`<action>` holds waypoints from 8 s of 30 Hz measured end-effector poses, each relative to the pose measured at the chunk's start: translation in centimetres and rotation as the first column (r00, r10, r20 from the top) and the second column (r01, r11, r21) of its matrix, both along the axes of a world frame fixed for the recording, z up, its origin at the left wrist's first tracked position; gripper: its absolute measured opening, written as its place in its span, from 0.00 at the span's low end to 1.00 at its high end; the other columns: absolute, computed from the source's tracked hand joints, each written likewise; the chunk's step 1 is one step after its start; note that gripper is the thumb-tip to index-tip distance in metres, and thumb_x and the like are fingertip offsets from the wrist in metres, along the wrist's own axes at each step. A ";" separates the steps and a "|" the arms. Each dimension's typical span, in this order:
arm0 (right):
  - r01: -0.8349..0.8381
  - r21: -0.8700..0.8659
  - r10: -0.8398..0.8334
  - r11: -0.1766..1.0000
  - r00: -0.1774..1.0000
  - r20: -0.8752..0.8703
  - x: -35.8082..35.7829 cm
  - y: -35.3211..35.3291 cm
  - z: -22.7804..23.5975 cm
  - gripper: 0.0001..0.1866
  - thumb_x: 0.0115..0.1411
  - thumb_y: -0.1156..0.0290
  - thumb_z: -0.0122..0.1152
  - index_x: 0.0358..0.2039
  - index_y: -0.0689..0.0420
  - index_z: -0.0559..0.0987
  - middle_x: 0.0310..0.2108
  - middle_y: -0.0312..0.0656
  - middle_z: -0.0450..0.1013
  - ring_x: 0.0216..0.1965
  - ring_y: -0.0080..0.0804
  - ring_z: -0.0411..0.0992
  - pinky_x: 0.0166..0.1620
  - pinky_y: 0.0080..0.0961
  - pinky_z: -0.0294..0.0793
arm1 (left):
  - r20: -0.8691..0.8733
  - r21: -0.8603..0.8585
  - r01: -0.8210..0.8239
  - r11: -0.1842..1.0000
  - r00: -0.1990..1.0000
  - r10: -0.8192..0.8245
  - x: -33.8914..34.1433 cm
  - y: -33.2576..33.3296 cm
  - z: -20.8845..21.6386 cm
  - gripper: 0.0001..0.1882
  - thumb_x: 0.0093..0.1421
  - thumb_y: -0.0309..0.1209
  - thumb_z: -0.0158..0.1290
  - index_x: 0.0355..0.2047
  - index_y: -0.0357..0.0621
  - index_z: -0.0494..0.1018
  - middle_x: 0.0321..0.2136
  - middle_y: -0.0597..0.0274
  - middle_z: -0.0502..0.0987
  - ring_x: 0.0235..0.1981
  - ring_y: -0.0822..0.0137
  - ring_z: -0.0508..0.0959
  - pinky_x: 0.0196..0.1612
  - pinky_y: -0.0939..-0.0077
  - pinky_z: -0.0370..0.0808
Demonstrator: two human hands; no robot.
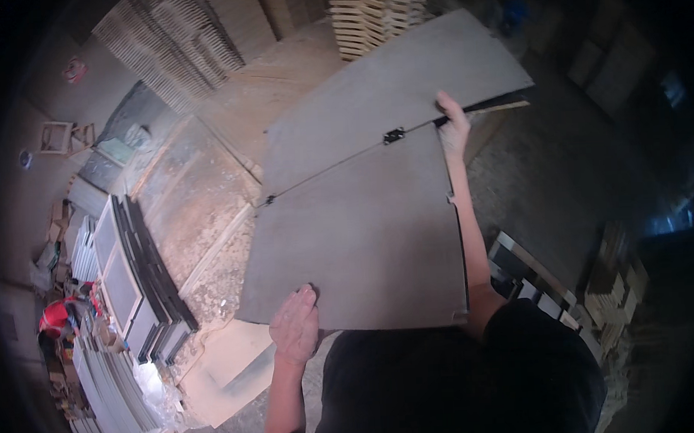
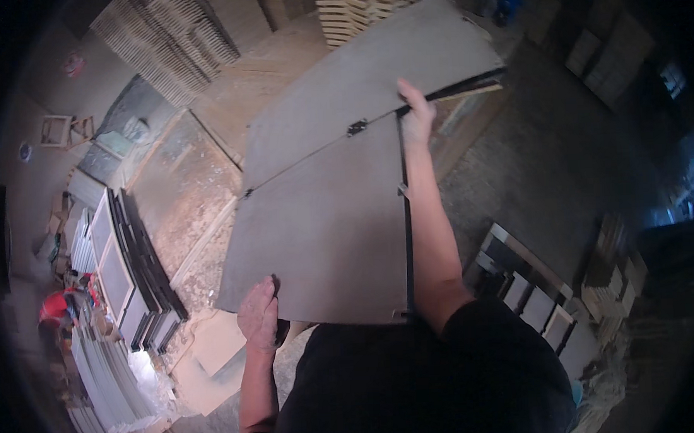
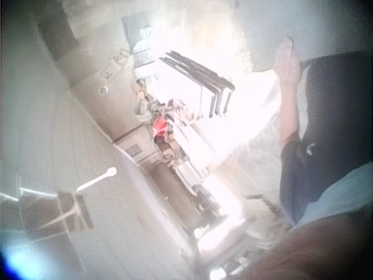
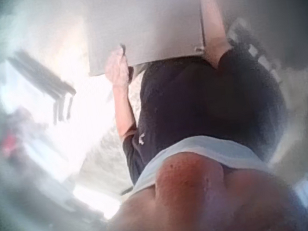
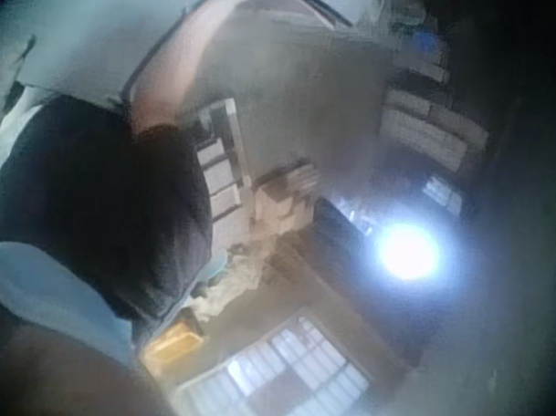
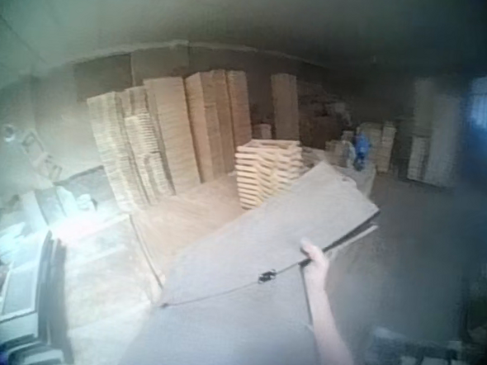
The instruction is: The person repeatedly picks up rectangular panels, inserts a thin metal rod into a slot on the panel, and places the panel on a growing stack. The person handles the panels one at a time and uses a small metal rod as a tool.
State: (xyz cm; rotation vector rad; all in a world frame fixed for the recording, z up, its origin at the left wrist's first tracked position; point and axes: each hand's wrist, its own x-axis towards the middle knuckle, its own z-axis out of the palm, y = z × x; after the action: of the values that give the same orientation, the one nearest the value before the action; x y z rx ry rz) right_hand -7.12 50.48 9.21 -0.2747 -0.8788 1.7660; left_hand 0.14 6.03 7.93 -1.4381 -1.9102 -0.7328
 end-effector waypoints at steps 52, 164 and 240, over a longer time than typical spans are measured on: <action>-0.715 0.229 0.740 0.661 0.672 -0.036 4.8 -12.6 10.5 0.29 0.55 0.67 0.74 0.54 0.66 0.75 0.46 0.41 0.78 0.46 0.27 0.76 0.51 0.28 0.74 | 0.919 0.378 -0.350 0.857 0.256 -0.300 -9.8 -6.7 -6.8 0.43 0.43 0.24 0.75 0.58 0.34 0.64 0.47 0.55 0.76 0.48 0.62 0.78 0.52 0.68 0.76; -0.605 0.796 0.255 -0.017 0.767 0.588 9.0 -20.4 -9.5 0.20 0.50 0.74 0.77 0.44 0.64 0.81 0.22 0.42 0.70 0.21 0.35 0.69 0.27 0.32 0.70 | 0.574 0.761 -0.587 -0.277 0.808 -0.135 2.7 -12.9 3.7 0.29 0.57 0.32 0.69 0.55 0.36 0.71 0.48 0.59 0.79 0.47 0.67 0.79 0.53 0.69 0.77; -0.470 0.638 -0.478 0.610 0.424 0.770 27.5 -29.5 -10.2 0.34 0.58 0.46 0.67 0.57 0.58 0.76 0.56 0.48 0.75 0.43 0.52 0.79 0.41 0.44 0.81 | 0.853 0.480 -0.492 0.727 0.065 -0.518 -2.5 -13.0 -4.6 0.37 0.64 0.50 0.59 0.63 0.33 0.66 0.62 0.49 0.69 0.62 0.52 0.69 0.66 0.55 0.66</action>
State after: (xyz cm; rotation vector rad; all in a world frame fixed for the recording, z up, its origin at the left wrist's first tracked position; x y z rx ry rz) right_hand 20.37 20.95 -0.97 -0.6650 -2.4193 0.8405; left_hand -2.34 -7.00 3.35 -0.1505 -1.8893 -2.7491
